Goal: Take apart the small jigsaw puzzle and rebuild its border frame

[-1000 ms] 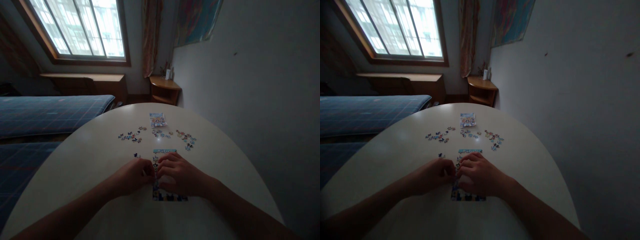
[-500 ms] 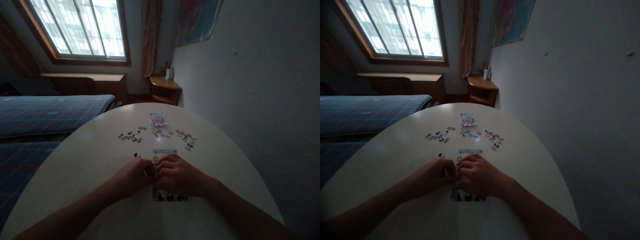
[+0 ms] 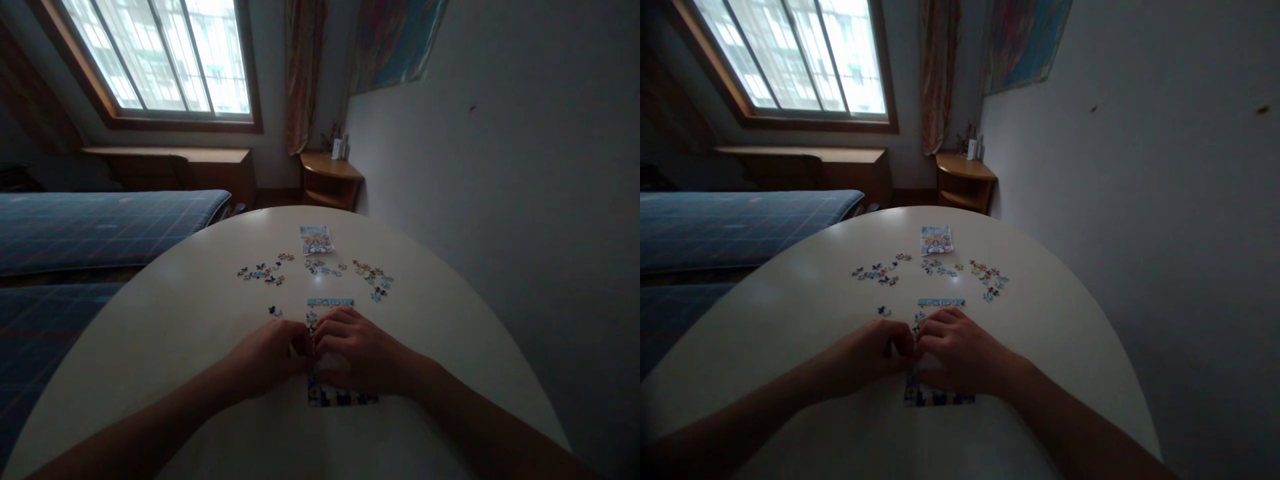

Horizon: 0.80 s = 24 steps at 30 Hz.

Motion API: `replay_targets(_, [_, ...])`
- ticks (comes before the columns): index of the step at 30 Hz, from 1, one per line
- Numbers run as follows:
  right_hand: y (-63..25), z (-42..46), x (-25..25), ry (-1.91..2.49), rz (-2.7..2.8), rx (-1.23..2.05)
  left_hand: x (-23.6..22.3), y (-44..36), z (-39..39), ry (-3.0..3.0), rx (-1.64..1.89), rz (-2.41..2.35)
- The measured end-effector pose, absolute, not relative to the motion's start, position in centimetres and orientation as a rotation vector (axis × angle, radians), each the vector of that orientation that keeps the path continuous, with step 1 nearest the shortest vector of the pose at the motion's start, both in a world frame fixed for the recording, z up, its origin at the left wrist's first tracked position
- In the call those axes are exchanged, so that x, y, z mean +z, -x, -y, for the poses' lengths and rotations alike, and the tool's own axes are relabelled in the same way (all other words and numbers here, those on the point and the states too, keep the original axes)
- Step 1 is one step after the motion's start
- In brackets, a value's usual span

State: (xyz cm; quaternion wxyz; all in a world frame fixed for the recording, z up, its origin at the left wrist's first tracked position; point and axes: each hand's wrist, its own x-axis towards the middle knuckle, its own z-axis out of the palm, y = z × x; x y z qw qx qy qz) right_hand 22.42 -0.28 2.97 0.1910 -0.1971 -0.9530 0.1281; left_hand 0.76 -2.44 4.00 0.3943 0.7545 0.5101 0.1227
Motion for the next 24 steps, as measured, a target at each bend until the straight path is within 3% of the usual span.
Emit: replay_targets(24, [-22.3, 0.6, 3.0, 0.621, 2.693, 0.429, 5.1, -1.1, 2.8, -2.011, 0.211, -1.434])
